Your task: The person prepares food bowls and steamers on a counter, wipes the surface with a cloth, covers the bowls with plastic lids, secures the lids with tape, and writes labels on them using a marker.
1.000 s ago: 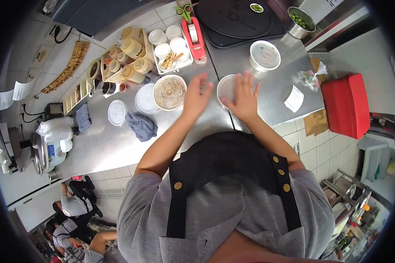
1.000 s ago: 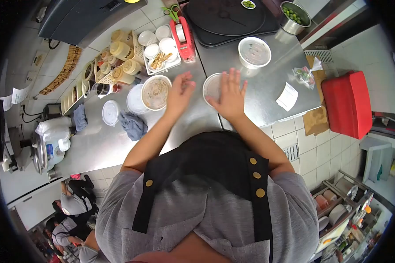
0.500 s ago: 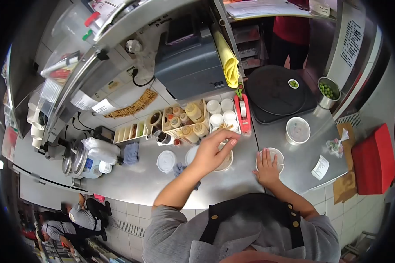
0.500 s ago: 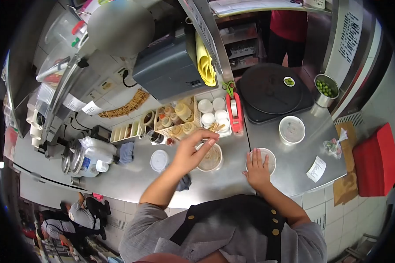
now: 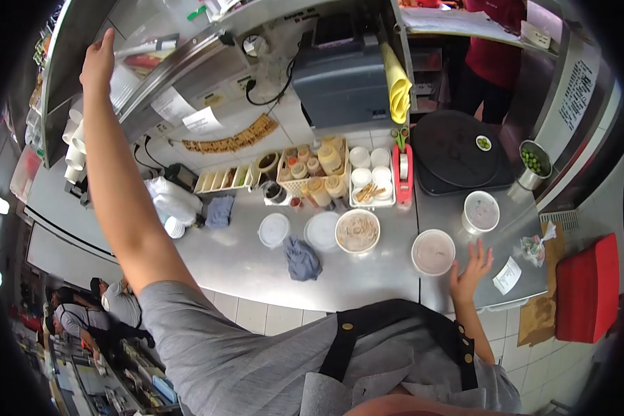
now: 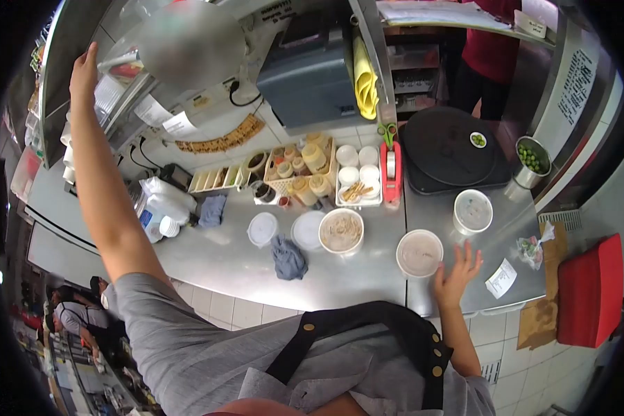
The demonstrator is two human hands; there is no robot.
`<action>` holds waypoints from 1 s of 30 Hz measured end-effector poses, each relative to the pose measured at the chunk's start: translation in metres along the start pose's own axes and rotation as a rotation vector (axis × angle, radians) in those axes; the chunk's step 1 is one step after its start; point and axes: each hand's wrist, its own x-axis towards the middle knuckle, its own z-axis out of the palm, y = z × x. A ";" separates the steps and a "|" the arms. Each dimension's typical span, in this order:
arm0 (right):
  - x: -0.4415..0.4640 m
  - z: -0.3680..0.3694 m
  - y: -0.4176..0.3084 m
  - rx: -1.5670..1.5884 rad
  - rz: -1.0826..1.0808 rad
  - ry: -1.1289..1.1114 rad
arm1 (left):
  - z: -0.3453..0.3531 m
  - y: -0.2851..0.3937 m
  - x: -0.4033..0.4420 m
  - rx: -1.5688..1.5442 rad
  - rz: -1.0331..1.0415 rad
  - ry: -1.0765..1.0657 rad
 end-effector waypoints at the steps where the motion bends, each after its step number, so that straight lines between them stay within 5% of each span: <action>1: -0.004 -0.001 0.005 -0.042 0.029 0.044 | 0.003 -0.005 0.009 0.025 -0.130 -0.225; 5: -0.007 -0.016 0.012 -0.009 0.025 0.045 | 0.020 -0.028 0.017 -0.058 -0.135 -0.547; 6: -0.011 -0.015 0.012 -0.038 0.056 0.039 | 0.005 -0.003 -0.003 -0.207 0.066 -0.483; 7: -0.015 -0.013 0.013 -0.056 0.081 0.050 | 0.002 0.002 0.002 0.047 0.040 -0.480; 8: -0.021 -0.012 0.017 -0.057 0.080 0.020 | 0.045 -0.051 0.041 0.193 0.184 -0.221; 9: -0.025 -0.010 0.024 -0.037 0.082 0.033 | 0.020 -0.032 0.021 0.116 0.162 -0.075; 13: -0.037 -0.009 0.033 -0.074 0.178 0.064 | -0.029 0.044 -0.167 -0.377 0.208 0.218; 15: -0.039 -0.012 0.037 -0.090 0.180 0.057 | -0.005 0.053 -0.284 -0.433 0.339 0.092; 16: -0.039 -0.013 0.037 -0.100 0.176 0.047 | 0.021 0.050 -0.361 -0.416 0.569 0.018; 17: -0.037 -0.014 0.036 -0.107 0.170 0.036 | 0.037 0.066 -0.419 -0.649 0.536 -0.312; 19: -0.032 -0.016 0.030 -0.114 0.169 0.013 | 0.037 0.114 -0.503 -0.436 -0.198 -1.158; 20: -0.030 -0.017 0.030 -0.121 0.157 -0.001 | 0.084 0.075 -0.580 -0.578 -0.058 -1.243; 22: -0.020 -0.013 0.031 -0.126 0.087 -0.003 | 0.070 0.086 -0.633 -0.215 0.229 -1.435; 26: 0.000 -0.008 0.021 -0.114 0.081 -0.030 | 0.084 0.096 -0.719 -0.185 0.108 -1.300; 30: 0.015 0.005 0.003 -0.068 0.023 -0.039 | 0.073 0.099 -0.714 -0.152 0.218 -1.218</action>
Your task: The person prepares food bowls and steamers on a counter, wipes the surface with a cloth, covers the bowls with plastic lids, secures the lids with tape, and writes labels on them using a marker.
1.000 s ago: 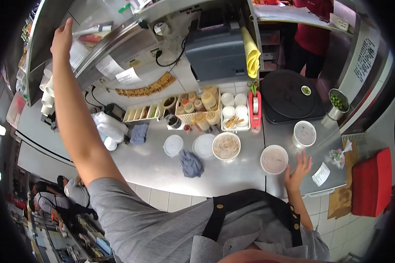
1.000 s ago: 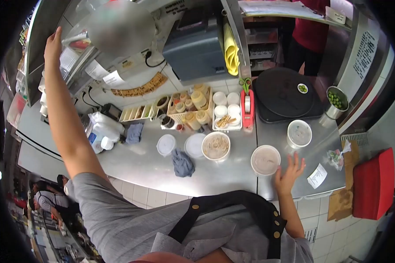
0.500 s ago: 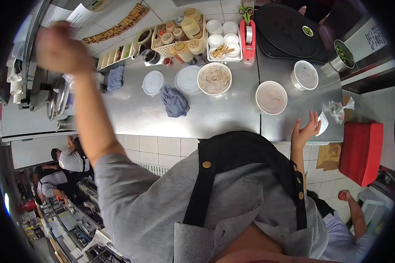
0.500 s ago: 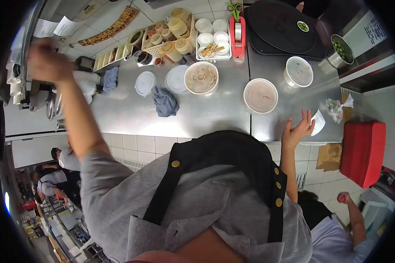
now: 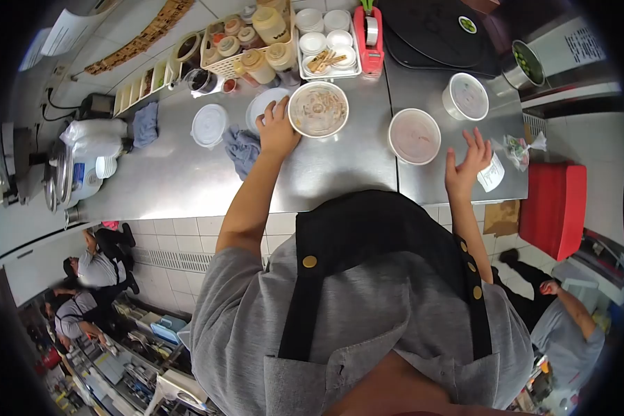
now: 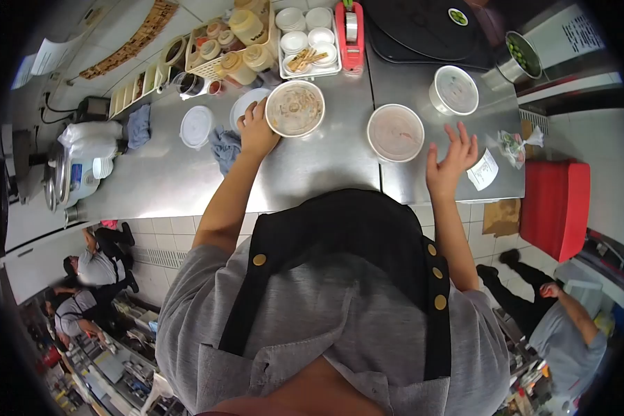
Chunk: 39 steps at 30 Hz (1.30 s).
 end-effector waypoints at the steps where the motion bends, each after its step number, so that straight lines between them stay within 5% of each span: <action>1: 0.003 0.002 -0.007 0.027 -0.022 -0.005 | -0.002 -0.002 -0.002 -0.001 0.012 -0.003; 9: 0.003 0.015 -0.032 0.138 -0.023 -0.145 | -0.005 -0.037 0.009 -0.017 0.338 -0.002; 15: -0.006 0.003 -0.014 0.106 0.087 -0.085 | -0.021 -0.042 -0.001 -0.115 0.099 -0.025; 21: -0.018 0.003 0.010 0.016 -0.005 -0.047 | 0.004 -0.017 0.017 0.195 0.013 0.097; 26: -0.019 -0.004 -0.021 0.209 -0.102 -0.149 | -0.006 -0.022 0.019 0.054 -0.031 0.109; 28: -0.025 -0.003 -0.022 0.336 -0.132 -0.210 | -0.024 -0.031 0.014 -0.307 -0.195 0.190; 31: -0.028 0.004 -0.036 0.492 -0.072 -0.281 | -0.063 -0.046 0.004 -0.547 -0.135 0.559; 34: -0.003 -0.007 -0.079 0.731 -0.123 -0.368 | -0.125 -0.022 -0.008 -1.014 -0.162 0.634; 39: 0.031 -0.029 -0.157 1.065 0.047 -0.660 | -0.179 0.055 -0.035 -1.236 -0.005 0.265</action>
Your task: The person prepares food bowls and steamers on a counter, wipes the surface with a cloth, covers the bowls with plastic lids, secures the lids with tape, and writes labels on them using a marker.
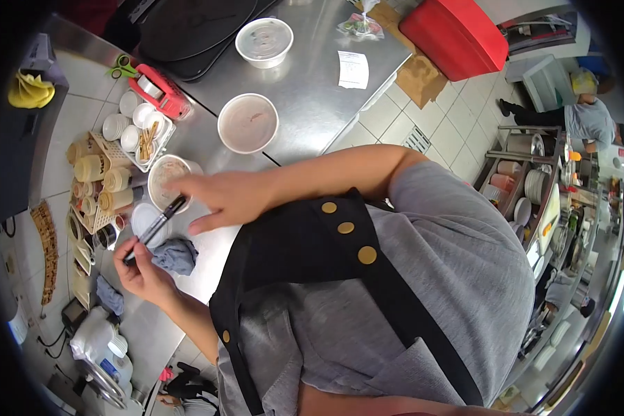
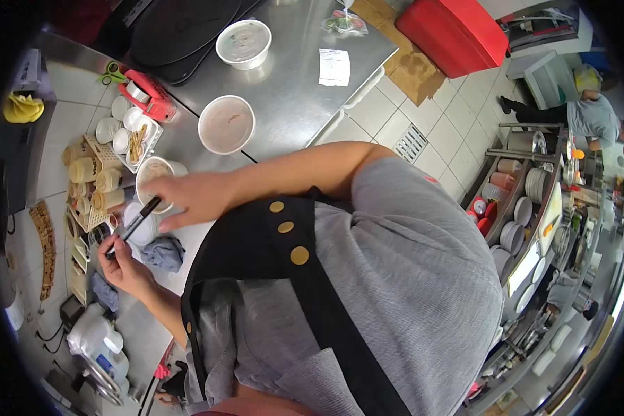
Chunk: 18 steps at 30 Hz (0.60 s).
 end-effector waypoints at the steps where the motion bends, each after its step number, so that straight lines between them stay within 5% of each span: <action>1: 0.010 0.010 0.006 -0.060 -0.045 -0.075 | 0.014 0.008 -0.005 -0.139 0.035 0.007; 4: 0.018 0.023 0.008 -0.162 -0.096 -0.196 | 0.030 0.010 -0.005 -0.329 0.027 -0.041; 6: 0.018 0.027 0.008 -0.202 -0.102 -0.245 | 0.053 0.013 -0.010 -0.278 0.094 -0.349; 7: 0.016 0.029 0.008 -0.218 -0.095 -0.263 | 0.069 0.025 -0.024 -0.384 -0.183 -0.254; 8: 0.014 0.029 0.008 -0.236 -0.089 -0.283 | 0.070 0.026 -0.022 -0.381 -0.183 -0.257; 10: 0.013 0.025 0.006 -0.264 -0.081 -0.273 | 0.071 0.027 -0.018 -0.860 -0.376 -0.321; 14: 0.023 0.011 -0.011 -0.419 -0.015 -0.289 | 0.071 0.024 -0.004 -0.826 -0.334 -0.155; 16: 0.031 0.002 0.011 -0.447 0.052 -0.245 | 0.038 0.017 0.022 -1.045 -0.276 0.024; 18: 0.042 0.001 0.063 -0.447 0.129 -0.115 | -0.028 -0.025 0.051 -1.083 -0.111 -0.089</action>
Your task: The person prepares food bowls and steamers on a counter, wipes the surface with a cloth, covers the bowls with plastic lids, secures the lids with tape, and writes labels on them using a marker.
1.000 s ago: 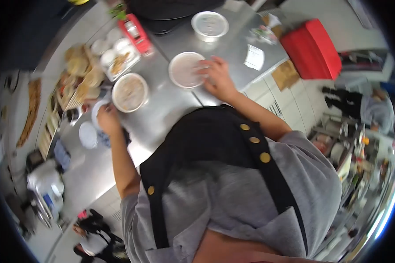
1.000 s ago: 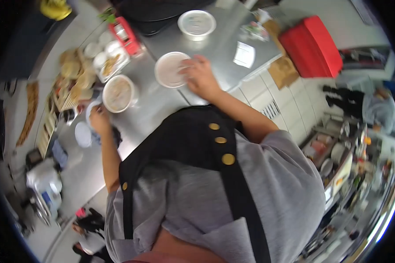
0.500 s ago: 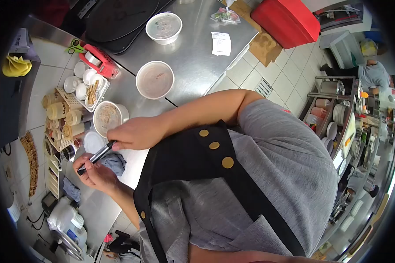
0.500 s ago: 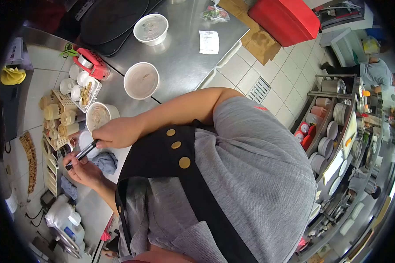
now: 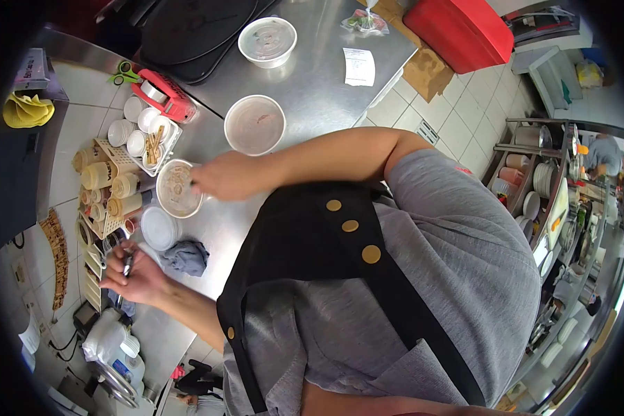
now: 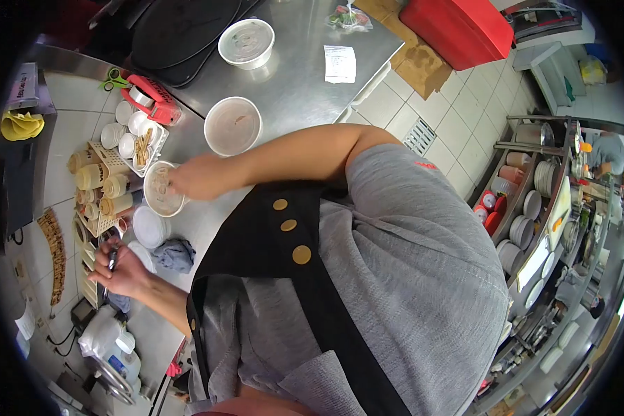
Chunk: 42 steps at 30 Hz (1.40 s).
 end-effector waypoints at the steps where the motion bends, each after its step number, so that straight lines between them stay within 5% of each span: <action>1: 0.014 0.021 0.028 0.046 0.027 0.086 | 0.013 -0.003 0.003 0.099 0.075 0.221; 2: 0.028 0.033 0.045 0.053 0.076 0.054 | 0.026 -0.005 0.007 0.201 0.148 0.441; 4: 0.046 0.041 0.045 0.059 0.115 0.022 | -0.026 -0.006 0.014 -0.069 -0.145 0.038; 5: 0.051 0.040 0.032 0.281 0.310 0.006 | -0.019 -0.030 0.014 0.191 -0.034 0.354; 6: 0.056 0.040 0.024 0.505 0.505 -0.011 | -0.039 -0.044 0.017 0.323 -0.078 0.281; 8: 0.071 0.064 0.035 0.610 0.546 0.072 | -0.042 -0.093 0.025 0.595 0.052 0.451; 12: 0.079 0.084 0.039 0.724 0.628 0.302 | -0.057 -0.146 0.027 0.394 -0.037 0.320; 15: 0.089 0.083 0.043 0.928 0.644 0.258 | -0.027 -0.159 0.033 0.652 0.086 0.285; 27: 0.018 0.078 0.065 1.437 0.833 0.105 | -0.002 -0.195 0.007 0.464 -0.101 0.133; 34: -0.014 0.064 0.059 1.268 0.773 0.060 | -0.034 -0.159 0.007 0.618 -0.016 0.170; 36: -0.013 0.056 0.054 0.917 0.749 0.124 | -0.026 -0.157 0.010 0.609 -0.005 0.192; 42: -0.015 0.060 0.059 1.090 0.724 0.213 | -0.032 -0.151 0.014 0.469 0.001 0.111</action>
